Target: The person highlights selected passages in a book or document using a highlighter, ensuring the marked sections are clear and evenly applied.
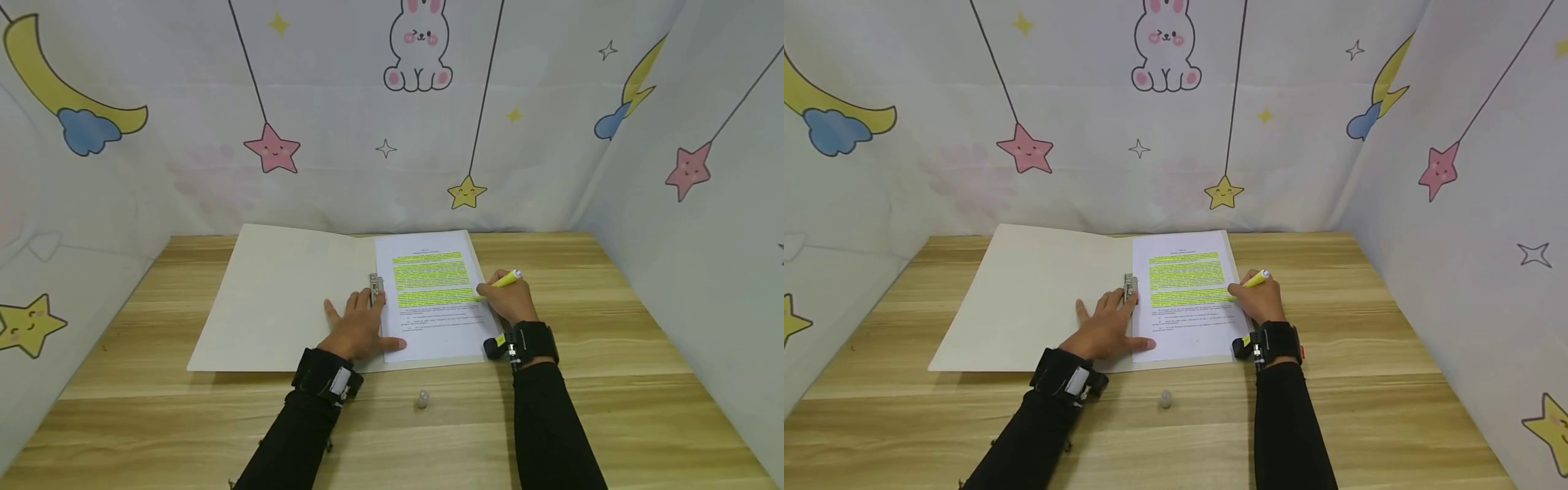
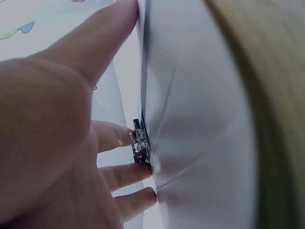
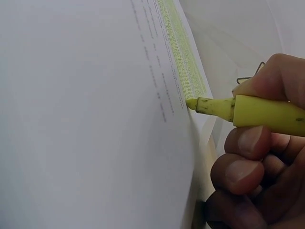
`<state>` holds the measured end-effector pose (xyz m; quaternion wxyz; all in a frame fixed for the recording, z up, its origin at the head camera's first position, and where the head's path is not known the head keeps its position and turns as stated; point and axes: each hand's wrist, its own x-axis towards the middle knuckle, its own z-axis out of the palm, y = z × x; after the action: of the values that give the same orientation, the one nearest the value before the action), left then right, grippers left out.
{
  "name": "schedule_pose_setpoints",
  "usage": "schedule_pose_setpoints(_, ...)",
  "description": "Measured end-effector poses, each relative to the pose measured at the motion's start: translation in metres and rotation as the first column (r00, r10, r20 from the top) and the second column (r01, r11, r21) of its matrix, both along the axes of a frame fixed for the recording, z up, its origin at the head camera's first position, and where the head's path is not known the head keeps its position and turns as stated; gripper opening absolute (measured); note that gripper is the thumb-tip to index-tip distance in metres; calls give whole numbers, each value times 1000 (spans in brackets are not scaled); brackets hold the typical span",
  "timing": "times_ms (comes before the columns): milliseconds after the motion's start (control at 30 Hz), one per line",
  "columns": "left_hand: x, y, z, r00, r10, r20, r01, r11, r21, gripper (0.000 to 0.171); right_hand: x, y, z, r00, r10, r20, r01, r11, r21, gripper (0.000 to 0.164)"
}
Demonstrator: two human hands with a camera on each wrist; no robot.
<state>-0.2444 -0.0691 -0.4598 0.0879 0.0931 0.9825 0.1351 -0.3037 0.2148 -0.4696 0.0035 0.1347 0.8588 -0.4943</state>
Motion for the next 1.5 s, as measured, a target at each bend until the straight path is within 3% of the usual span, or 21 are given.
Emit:
schedule_pose_setpoints(467, 0, 0, 2, 1000, 1, 0, -1, 1000, 3, 106, 0, 3, 0, 1000, -5, -5, 5, 1000, -10, 18)
schedule_pose_setpoints(567, 0, 0, 1, 1000, 7, 8, -7, 1000, -5, 107, 1, 8, 1, 1000, 11, -7, -12, 992, -122, 21)
schedule_pose_setpoints(700, 1, 0, -1, 1000, 10, 11, -10, 1000, -10, 107, 4, 15, 7, 1000, 31, -4, -31, 953, -300, 25)
schedule_pose_setpoints(800, 0, 0, -1, 1000, 9, 6, -9, 1000, -6, 108, 7, 12, 16, 999, 50, -19, -53, 944, -327, 24)
schedule_pose_setpoints(1067, -2, 0, -3, 1000, 10, 7, -10, 1000, -14, 108, 9, -38, 34, 979, 170, -110, -196, 932, -304, 17)
schedule_pose_setpoints(1300, -3, 2, -4, 1000, 7, 19, -6, 1000, -30, 108, 11, -81, 22, 965, 256, -63, -264, 931, -254, 20)
schedule_pose_setpoints(1500, -3, 2, -3, 1000, 3, 17, -2, 999, -40, 108, 11, -101, 14, 963, 266, -36, -267, 938, -222, 18)
